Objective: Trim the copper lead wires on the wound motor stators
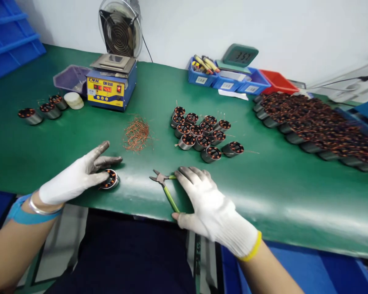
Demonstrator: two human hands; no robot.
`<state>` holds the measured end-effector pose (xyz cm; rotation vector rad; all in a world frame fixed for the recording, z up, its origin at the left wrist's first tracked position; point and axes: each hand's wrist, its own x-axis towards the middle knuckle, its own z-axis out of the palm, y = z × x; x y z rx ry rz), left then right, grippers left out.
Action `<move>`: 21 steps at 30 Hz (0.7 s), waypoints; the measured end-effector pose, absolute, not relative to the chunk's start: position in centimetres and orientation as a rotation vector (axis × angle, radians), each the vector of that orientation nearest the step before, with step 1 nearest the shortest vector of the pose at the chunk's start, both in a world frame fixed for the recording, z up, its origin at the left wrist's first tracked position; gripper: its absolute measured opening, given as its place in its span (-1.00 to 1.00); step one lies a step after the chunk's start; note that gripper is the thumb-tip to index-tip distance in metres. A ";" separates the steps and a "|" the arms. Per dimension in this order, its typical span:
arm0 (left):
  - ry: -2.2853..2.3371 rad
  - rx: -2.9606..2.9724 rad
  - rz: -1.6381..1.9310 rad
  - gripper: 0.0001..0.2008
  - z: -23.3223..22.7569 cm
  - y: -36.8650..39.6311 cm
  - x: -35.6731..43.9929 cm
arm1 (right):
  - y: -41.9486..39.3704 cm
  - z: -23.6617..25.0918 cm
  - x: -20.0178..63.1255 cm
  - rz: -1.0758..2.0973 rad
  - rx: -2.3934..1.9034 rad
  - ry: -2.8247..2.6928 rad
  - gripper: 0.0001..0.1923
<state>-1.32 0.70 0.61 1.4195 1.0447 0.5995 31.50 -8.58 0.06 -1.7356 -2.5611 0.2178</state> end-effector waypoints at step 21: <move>1.060 1.206 0.749 -0.08 -0.1 0.1 -1.5 | -7.0 2.6 34.4 0.352 -1.921 -2.659 0.10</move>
